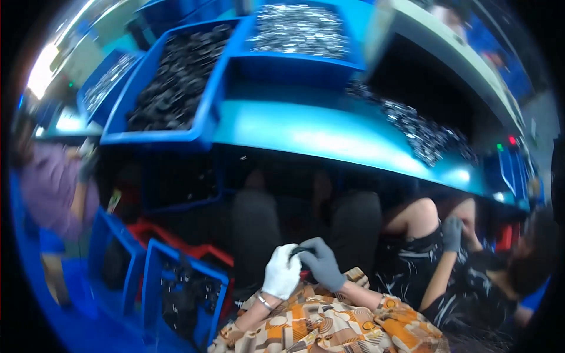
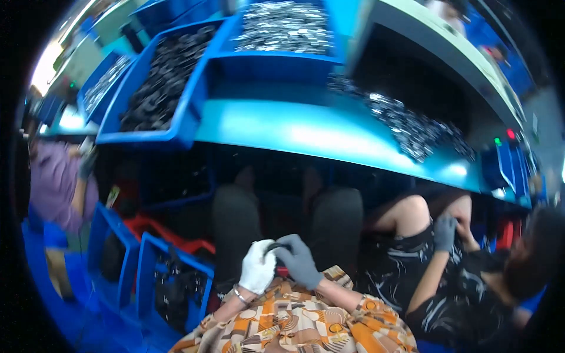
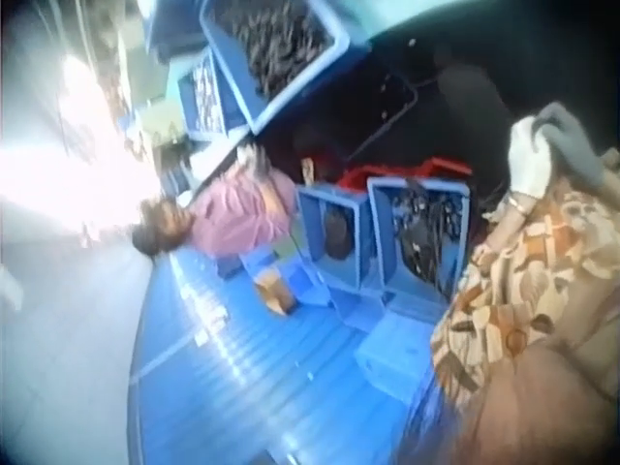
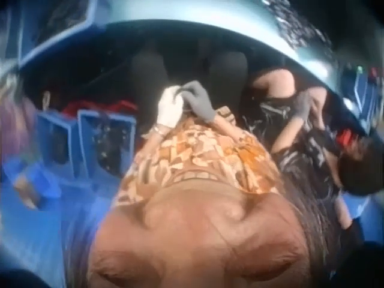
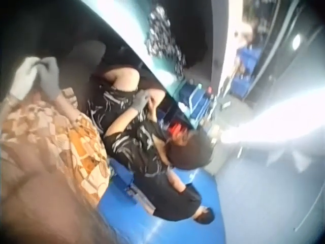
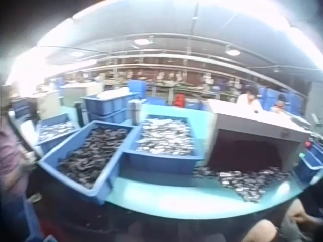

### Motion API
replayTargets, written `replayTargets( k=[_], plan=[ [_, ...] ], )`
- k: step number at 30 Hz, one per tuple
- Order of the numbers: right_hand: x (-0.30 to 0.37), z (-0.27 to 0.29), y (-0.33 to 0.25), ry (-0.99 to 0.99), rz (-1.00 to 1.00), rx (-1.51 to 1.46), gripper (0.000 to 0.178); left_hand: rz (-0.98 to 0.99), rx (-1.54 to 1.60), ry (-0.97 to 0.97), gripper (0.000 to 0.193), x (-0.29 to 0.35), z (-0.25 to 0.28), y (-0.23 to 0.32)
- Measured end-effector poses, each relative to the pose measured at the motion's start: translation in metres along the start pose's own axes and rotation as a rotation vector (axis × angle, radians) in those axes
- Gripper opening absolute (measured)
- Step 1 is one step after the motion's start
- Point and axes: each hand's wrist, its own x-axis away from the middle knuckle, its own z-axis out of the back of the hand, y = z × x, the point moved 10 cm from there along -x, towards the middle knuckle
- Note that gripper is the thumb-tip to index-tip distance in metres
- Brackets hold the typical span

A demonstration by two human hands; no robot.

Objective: The person retrieves metal hubs from a machine chute and assembles small wheels by inserting the metal hubs into rubber rings by hand.

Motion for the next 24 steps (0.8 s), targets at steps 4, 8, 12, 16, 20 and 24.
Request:
replayTargets(
  k=[4, 8, 12, 16, 20, 24],
  plan=[
    [0.004, 0.003, -0.013, 0.017, 0.084, 0.103, 0.019, 0.158, 0.084, -0.093, 0.022, 0.006, -0.015, -0.015],
    [0.007, 0.000, -0.010, -0.019, 0.050, 0.097, 0.021, 0.053, 0.055, -0.031, 0.021, 0.009, -0.013, -0.009],
    [0.012, 0.001, -0.010, 0.024, 0.082, 0.108, 0.017, -0.002, -0.071, -0.042, 0.022, 0.017, -0.021, -0.008],
    [0.014, 0.002, -0.016, 0.064, 0.128, 0.160, 0.014, -0.198, -0.290, -0.093, 0.024, 0.021, -0.033, 0.004],
    [0.004, 0.003, -0.019, -0.047, 0.082, 0.156, 0.022, -0.109, -0.036, -0.077, 0.017, 0.001, -0.017, -0.005],
    [-0.001, 0.005, -0.029, -0.207, 0.104, 0.151, 0.048, 0.212, 0.577, -0.224, 0.024, -0.001, -0.013, -0.024]
  ],
)
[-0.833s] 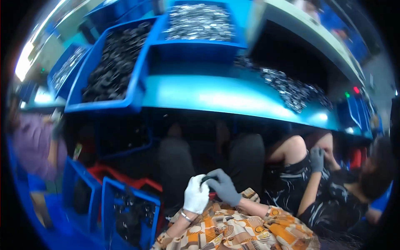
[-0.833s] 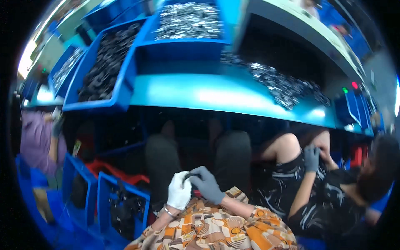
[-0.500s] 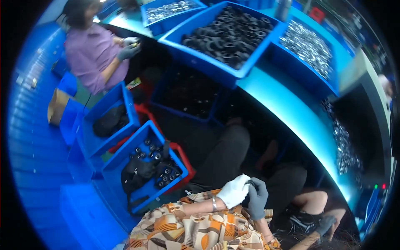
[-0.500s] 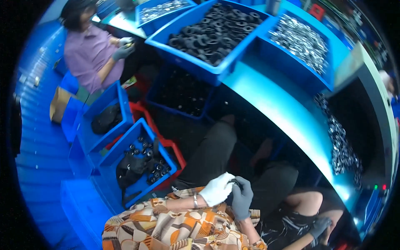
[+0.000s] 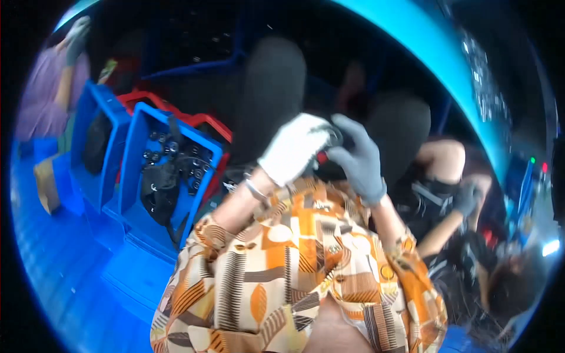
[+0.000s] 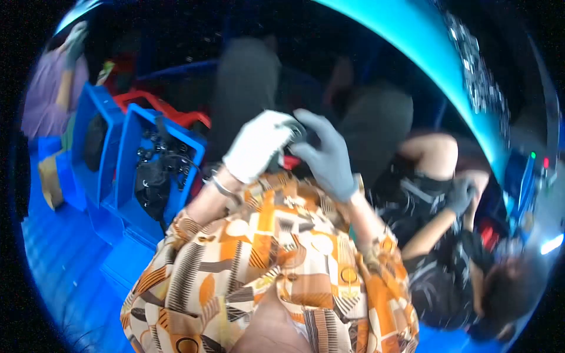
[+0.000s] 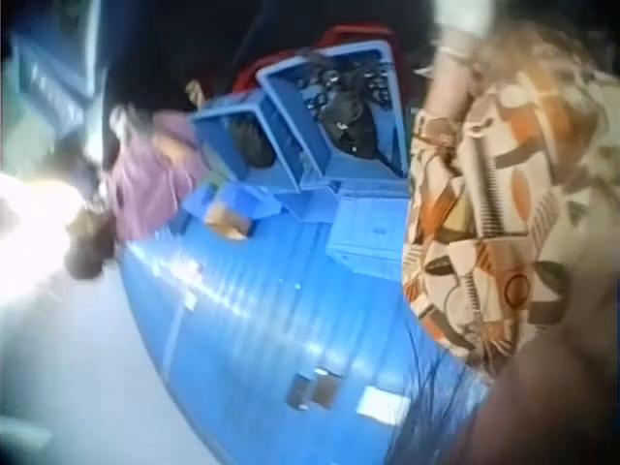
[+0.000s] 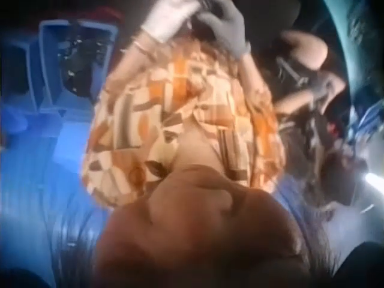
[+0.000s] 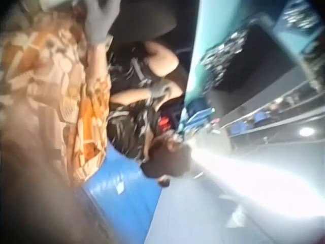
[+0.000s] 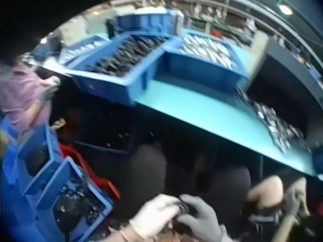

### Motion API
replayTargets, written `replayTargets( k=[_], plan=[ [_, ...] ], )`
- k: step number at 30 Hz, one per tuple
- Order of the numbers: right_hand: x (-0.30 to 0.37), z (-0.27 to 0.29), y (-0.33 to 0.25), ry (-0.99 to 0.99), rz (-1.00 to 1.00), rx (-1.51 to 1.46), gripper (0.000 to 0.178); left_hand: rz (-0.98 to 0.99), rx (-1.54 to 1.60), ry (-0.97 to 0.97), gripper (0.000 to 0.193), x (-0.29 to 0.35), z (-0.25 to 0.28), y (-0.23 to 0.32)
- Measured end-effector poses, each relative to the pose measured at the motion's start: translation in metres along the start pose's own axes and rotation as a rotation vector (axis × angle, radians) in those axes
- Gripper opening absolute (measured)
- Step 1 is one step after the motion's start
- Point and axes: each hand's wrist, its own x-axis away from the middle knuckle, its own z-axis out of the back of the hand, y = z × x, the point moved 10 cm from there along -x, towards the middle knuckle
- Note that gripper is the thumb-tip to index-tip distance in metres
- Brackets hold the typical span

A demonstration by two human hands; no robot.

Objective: The person retrieves metal hubs from a machine chute and assembles small wheels by inserting the metal hubs into rubber rings by hand.

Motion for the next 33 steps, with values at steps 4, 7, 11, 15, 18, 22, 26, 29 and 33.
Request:
replayTargets(
  k=[4, 7, 11, 15, 18, 22, 26, 29, 33],
  plan=[
    [-0.003, -0.005, -0.010, -0.066, 0.006, 0.009, 0.048, 0.282, 0.320, -0.062, 0.020, 0.008, -0.004, -0.014],
    [-0.007, -0.008, -0.018, -0.084, 0.058, -0.055, 0.046, 0.369, 0.445, -0.073, 0.016, 0.012, -0.007, -0.019],
    [-0.004, -0.012, -0.026, -0.148, 0.132, -0.025, 0.047, 0.387, 0.485, -0.133, 0.016, 0.016, -0.014, -0.020],
    [0.003, -0.014, -0.020, -0.074, 0.093, 0.014, 0.047, 0.376, 0.410, -0.129, 0.015, 0.014, -0.013, -0.023],
    [0.003, -0.012, -0.016, -0.059, 0.070, -0.097, 0.048, 0.383, 0.373, -0.136, 0.015, 0.014, -0.010, -0.023],
    [0.003, -0.019, -0.017, -0.226, 0.080, -0.109, 0.048, 0.416, 0.306, -0.171, 0.015, 0.018, -0.010, -0.020],
    [0.009, -0.012, 0.001, -0.090, -0.123, -0.244, 0.043, 0.317, 0.127, -0.069, 0.013, 0.015, -0.003, -0.009],
    [0.013, -0.007, -0.004, -0.011, -0.073, -0.208, 0.037, 0.246, -0.096, -0.019, 0.010, 0.017, -0.006, -0.001],
    [0.017, -0.009, 0.000, 0.002, -0.137, -0.214, 0.033, 0.162, -0.283, 0.082, 0.006, 0.022, -0.007, 0.010]
  ],
)
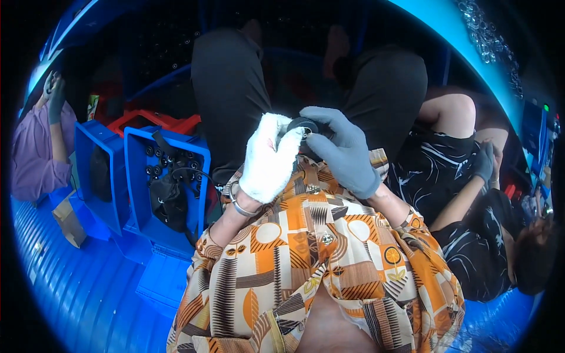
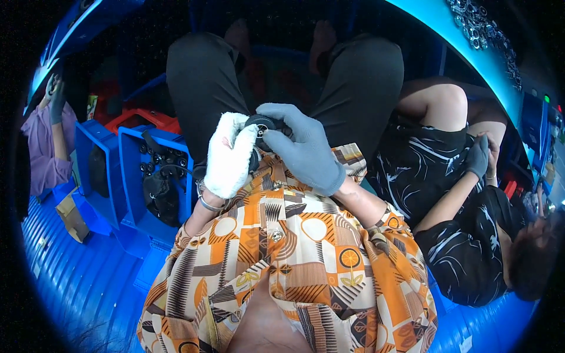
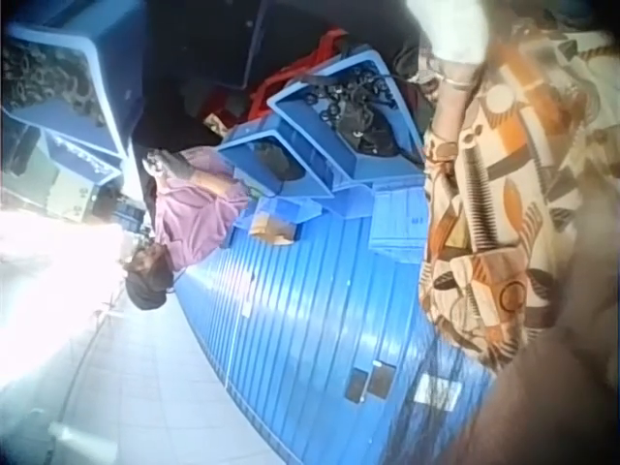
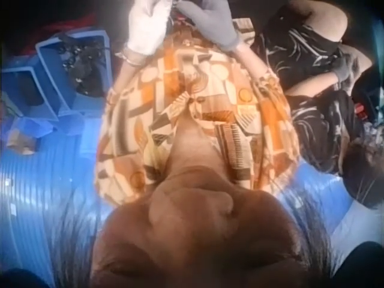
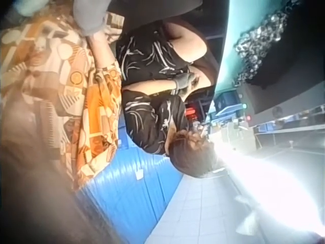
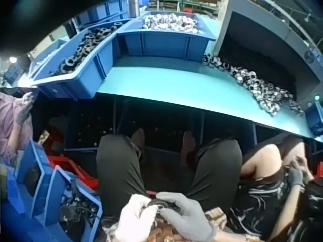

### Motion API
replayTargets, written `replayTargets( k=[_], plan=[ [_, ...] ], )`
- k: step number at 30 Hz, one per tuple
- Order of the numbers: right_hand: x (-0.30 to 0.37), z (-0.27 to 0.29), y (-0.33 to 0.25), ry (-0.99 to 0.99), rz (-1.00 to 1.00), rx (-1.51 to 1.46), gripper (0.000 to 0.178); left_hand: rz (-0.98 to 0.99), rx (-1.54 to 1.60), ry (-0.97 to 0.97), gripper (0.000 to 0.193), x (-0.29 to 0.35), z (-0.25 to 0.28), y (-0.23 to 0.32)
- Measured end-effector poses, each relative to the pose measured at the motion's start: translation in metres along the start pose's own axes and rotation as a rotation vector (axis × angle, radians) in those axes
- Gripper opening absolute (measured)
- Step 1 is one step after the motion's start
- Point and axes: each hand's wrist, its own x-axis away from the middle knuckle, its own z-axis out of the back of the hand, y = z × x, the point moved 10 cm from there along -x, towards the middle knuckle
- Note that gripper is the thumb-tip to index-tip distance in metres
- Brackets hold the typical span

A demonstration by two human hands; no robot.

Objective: The person retrieves metal hubs from a machine chute and assembles small wheels by inserting the metal hubs into rubber rings by hand.

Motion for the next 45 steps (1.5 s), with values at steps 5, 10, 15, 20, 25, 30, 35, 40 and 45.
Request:
replayTargets(
  k=[5, 10, 15, 20, 25, 30, 35, 40, 45],
  plan=[
    [0.001, 0.000, -0.006, 0.066, 0.049, 0.045, 0.034, -0.142, -0.095, 0.102, 0.014, 0.004, 0.005, 0.015],
    [-0.002, -0.005, -0.006, -0.115, 0.004, -0.092, 0.038, 0.133, 0.441, -0.129, 0.016, -0.003, -0.001, -0.014],
    [-0.007, -0.011, -0.019, -0.203, 0.151, 0.131, 0.047, 0.201, 0.474, -0.266, 0.025, 0.001, -0.010, -0.024],
    [-0.004, -0.010, -0.014, -0.142, 0.184, 0.099, 0.042, 0.304, 0.642, -0.231, 0.027, 0.004, -0.014, -0.036],
    [-0.004, -0.012, 0.002, -0.130, 0.120, 0.066, 0.044, 0.181, 0.483, -0.223, 0.030, 0.000, -0.012, -0.031],
    [0.007, 0.014, -0.070, 0.120, 0.446, 0.326, 0.055, 0.299, 0.879, -0.286, 0.038, 0.003, -0.027, -0.037],
    [0.058, 0.042, -0.152, 0.106, 1.543, 0.295, 0.059, 0.534, 1.122, -0.195, 0.034, 0.012, -0.043, -0.064],
    [-0.057, 0.054, -0.081, 0.476, 0.638, 1.054, 0.072, 0.407, 1.249, -0.264, 0.027, 0.008, -0.043, -0.059],
    [-0.050, 0.090, -0.092, 0.534, 0.693, 0.925, 0.059, 0.284, 1.089, -0.418, 0.034, 0.002, -0.043, -0.042]
  ],
)
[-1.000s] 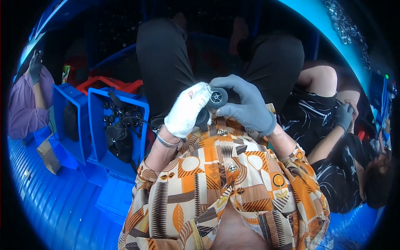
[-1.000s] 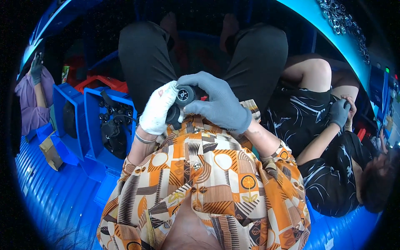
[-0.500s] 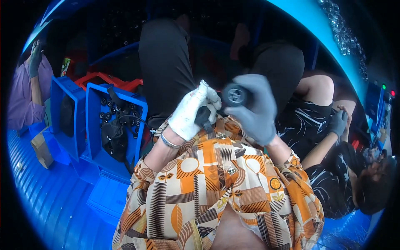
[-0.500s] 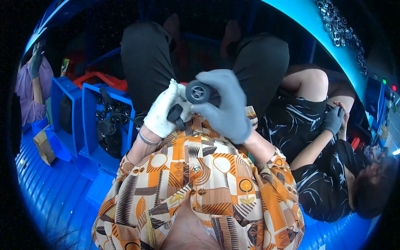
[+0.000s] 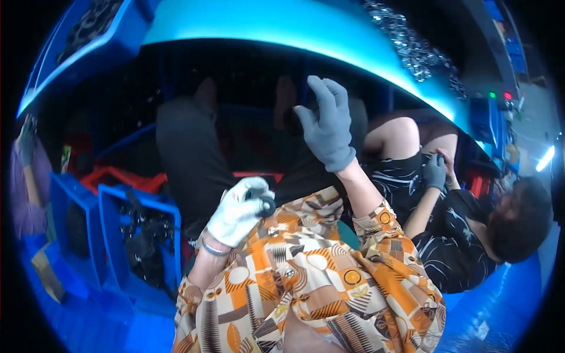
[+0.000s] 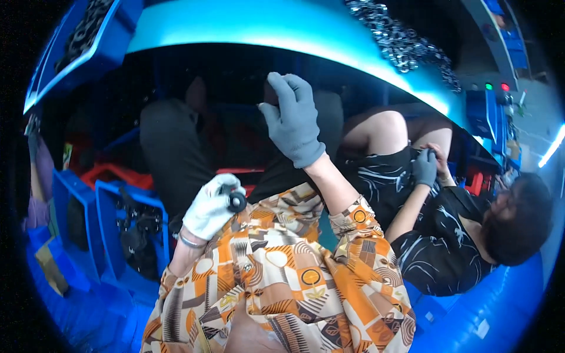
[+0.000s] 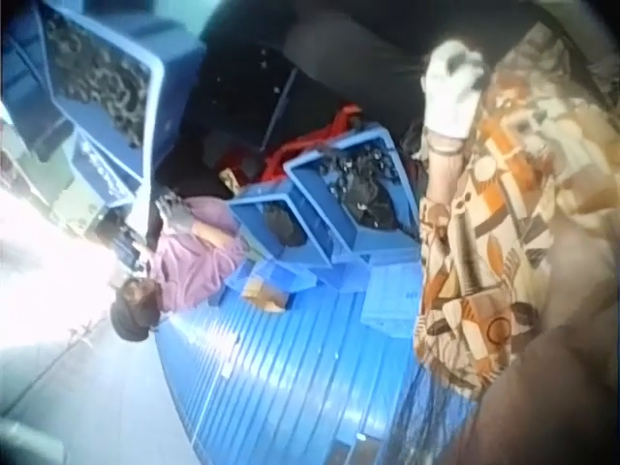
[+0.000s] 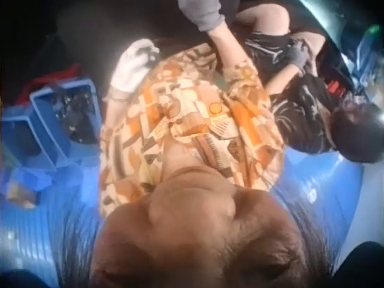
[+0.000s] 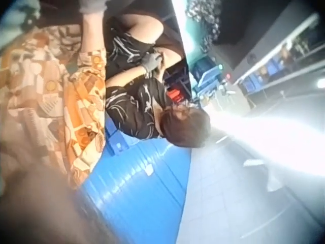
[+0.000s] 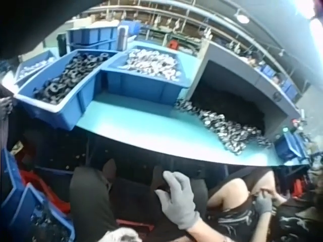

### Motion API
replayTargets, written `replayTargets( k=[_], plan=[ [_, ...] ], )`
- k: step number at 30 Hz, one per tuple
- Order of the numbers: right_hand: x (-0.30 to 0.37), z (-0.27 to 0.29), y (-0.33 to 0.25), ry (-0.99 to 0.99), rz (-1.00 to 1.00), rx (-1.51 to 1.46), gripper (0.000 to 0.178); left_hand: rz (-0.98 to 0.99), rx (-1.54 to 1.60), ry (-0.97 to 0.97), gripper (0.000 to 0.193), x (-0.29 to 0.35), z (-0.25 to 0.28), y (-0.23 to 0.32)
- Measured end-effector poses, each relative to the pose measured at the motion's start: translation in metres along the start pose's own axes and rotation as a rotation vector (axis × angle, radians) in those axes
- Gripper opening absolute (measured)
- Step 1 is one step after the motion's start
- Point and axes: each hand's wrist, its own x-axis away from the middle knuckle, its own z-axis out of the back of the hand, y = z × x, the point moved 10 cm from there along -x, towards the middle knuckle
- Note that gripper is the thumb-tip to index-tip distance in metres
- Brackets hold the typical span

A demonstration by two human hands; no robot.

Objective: The person retrieves metal hubs from a machine chute and assembles small wheels by inserting the metal hubs into rubber rings by hand.

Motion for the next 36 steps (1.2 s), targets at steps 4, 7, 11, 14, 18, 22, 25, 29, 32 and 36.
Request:
replayTargets(
  k=[4, 7, 11, 14, 18, 22, 25, 29, 32, 36],
  plan=[
    [-0.039, 0.044, 0.040, 0.073, 0.003, 0.145, 0.038, 0.108, -0.159, -0.103, 0.038, -0.003, -0.013, -0.009],
    [-0.076, 0.069, 0.082, 0.168, 0.004, 0.232, 0.035, 0.211, -0.299, -0.141, 0.034, -0.001, -0.015, -0.017],
    [-0.122, 0.075, 0.146, 0.202, -0.142, 0.423, 0.033, 0.134, -0.723, -0.154, 0.032, 0.001, -0.015, -0.012],
    [-0.143, 0.077, 0.169, 0.174, -0.167, 0.541, 0.035, 0.007, -1.033, -0.178, 0.034, 0.007, -0.023, -0.002],
    [-0.154, 0.074, 0.179, 0.090, -0.229, 0.629, 0.035, 0.009, -1.192, -0.160, 0.033, 0.012, -0.018, -0.001],
    [-0.154, 0.081, 0.165, 0.078, -0.214, 0.567, 0.032, -0.067, -1.206, -0.228, 0.027, 0.014, -0.025, -0.001],
    [-0.148, 0.078, 0.155, 0.048, -0.177, 0.544, 0.028, -0.066, -1.194, -0.275, 0.026, 0.014, -0.027, -0.003],
    [-0.136, 0.072, 0.144, -0.009, -0.055, 0.437, 0.025, 0.048, -1.009, -0.219, 0.029, 0.011, -0.017, -0.006],
    [-0.130, 0.064, 0.148, -0.088, -0.098, 0.404, 0.025, -0.011, -0.993, -0.169, 0.033, 0.007, -0.015, 0.003],
    [-0.112, 0.056, 0.147, -0.137, -0.324, 0.049, 0.026, 0.006, -0.691, 0.070, 0.046, 0.003, -0.001, 0.010]
  ],
)
